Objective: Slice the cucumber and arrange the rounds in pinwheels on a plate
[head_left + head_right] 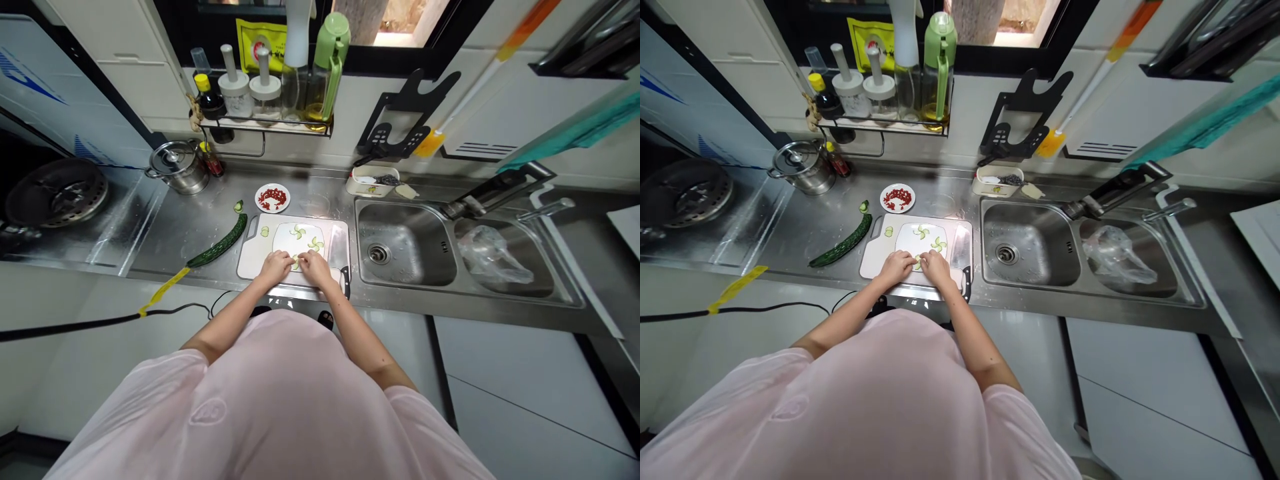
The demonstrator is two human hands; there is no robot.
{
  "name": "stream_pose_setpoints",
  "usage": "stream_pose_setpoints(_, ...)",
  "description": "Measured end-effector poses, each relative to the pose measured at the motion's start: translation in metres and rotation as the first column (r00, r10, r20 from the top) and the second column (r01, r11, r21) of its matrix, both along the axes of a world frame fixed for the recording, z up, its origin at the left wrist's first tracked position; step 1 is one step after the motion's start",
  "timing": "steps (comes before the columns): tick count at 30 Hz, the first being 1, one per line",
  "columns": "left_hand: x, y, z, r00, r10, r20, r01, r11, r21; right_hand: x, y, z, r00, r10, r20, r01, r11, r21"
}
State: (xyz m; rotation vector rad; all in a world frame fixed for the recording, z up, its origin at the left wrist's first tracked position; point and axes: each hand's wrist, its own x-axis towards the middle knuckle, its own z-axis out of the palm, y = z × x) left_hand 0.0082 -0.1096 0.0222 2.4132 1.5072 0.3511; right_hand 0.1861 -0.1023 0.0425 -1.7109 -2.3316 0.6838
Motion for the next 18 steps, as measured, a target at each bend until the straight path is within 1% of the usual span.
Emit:
stream_pose_setpoints(3, 0.000, 0.003, 0.001, 0.994, 0.079, 0.081, -0.078, 0.997, -0.011, 0.002, 0.000, 0.000, 0.999, -0.037, -0.033, 0.037, 0.999, -0.004)
stream_pose_setpoints(5, -0.004, 0.008, 0.002, 0.969, 0.191, 0.160, -0.191, 0.981, -0.011, 0.003, 0.001, 0.000, 0.997, -0.056, -0.055, 0.056, 0.998, -0.004)
stream_pose_setpoints(6, -0.007, 0.012, 0.002, 0.944, 0.265, 0.194, -0.269, 0.963, -0.010, 0.004, 0.001, 0.000, 0.996, -0.063, -0.067, 0.063, 0.998, -0.001)
stream_pose_setpoints(8, -0.014, 0.022, 0.003, 0.872, 0.434, 0.228, -0.443, 0.896, -0.012, 0.007, 0.001, -0.001, 0.993, -0.071, -0.091, 0.072, 0.997, 0.010)
stream_pose_setpoints(10, -0.024, 0.033, 0.003, 0.777, 0.592, 0.215, -0.603, 0.798, -0.020, 0.009, 0.001, -0.002, 0.991, -0.078, -0.113, 0.081, 0.996, 0.022)
stream_pose_setpoints(11, -0.028, 0.038, 0.003, 0.735, 0.647, 0.203, -0.656, 0.754, -0.030, 0.010, 0.001, -0.002, 0.989, -0.081, -0.122, 0.085, 0.996, 0.030)
stream_pose_setpoints(13, -0.036, 0.048, 0.003, 0.668, 0.719, 0.191, -0.728, 0.685, -0.033, 0.012, 0.001, -0.001, 0.986, -0.084, -0.142, 0.092, 0.995, 0.048)
stream_pose_setpoints(14, -0.038, 0.052, 0.002, 0.646, 0.742, 0.179, -0.750, 0.661, -0.034, 0.012, 0.001, -0.001, 0.985, -0.085, -0.150, 0.094, 0.994, 0.052)
stream_pose_setpoints(16, -0.042, 0.058, 0.001, 0.620, 0.771, 0.145, -0.776, 0.630, -0.031, 0.013, 0.002, 0.001, 0.983, -0.092, -0.162, 0.101, 0.994, 0.051)
stream_pose_setpoints(18, -0.044, 0.061, 0.001, 0.612, 0.784, 0.102, -0.786, 0.618, -0.035, 0.013, 0.003, 0.001, 0.981, -0.101, -0.166, 0.110, 0.993, 0.044)
